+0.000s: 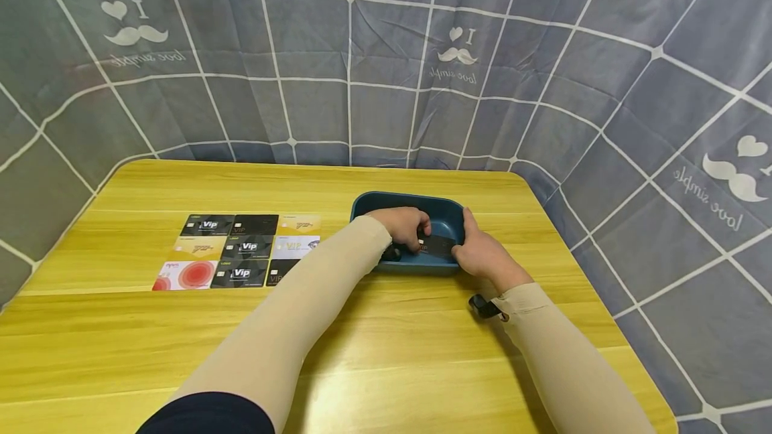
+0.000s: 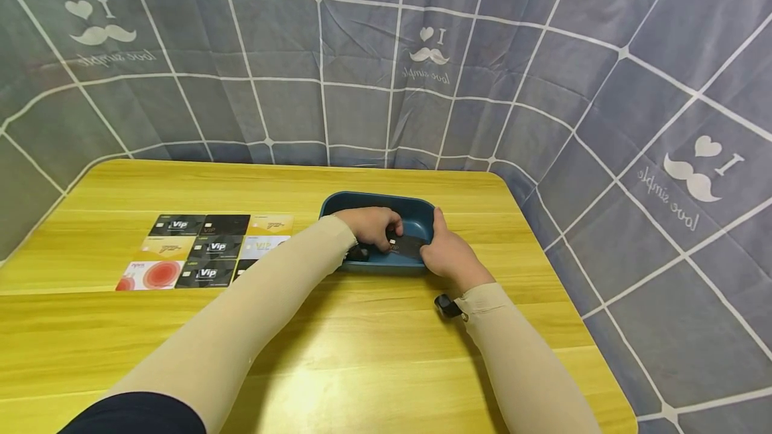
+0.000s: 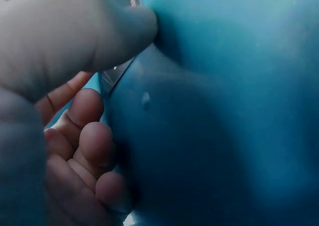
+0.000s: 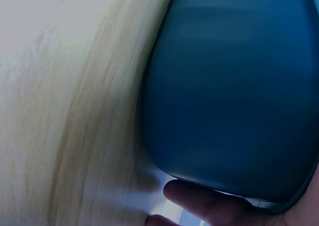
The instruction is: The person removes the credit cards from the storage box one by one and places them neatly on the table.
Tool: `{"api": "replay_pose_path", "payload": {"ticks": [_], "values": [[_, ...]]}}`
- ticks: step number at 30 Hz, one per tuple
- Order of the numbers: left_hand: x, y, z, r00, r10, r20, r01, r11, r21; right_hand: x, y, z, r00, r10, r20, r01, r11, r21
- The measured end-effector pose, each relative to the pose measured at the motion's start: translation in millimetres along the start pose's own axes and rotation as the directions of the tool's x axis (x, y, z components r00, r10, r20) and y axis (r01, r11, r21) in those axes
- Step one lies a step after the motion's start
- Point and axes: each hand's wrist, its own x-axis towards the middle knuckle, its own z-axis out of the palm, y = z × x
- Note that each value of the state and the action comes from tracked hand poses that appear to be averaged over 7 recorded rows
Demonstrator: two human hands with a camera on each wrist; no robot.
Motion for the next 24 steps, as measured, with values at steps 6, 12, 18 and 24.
{"api": "replay_pose_path", "payload": {"ticks": [6,12,18,24], "values": [[-1.2,2.3,0.5,1.0,0.015,-0.005,-0.015,1.0,-0.006,-1.8,0.3,0.2,1.0,0.0,0.0,0.0,1.0,-0.005],[-1.0,2.5,1.1,1.0,0.006,-0.002,-0.006,1.0,0.019,-2.1,-0.1,0.8,1.0,0.0,0.004,0.001,1.0,-0.008],[-0.3,1.2,1.9,1.0,0.024,-0.004,-0.023,1.0,0.016,-3.2,0.7,2.7,1.0,-0.003,-0.003,0.003,1.0,-0.007],[-0.5,0.7,3.4,0.999,0.043,-0.009,-0.042,0.999,0.023,-4.1,0.9,3.7,1.0,-0.009,-0.009,0.009,1.0,-0.003]]}}
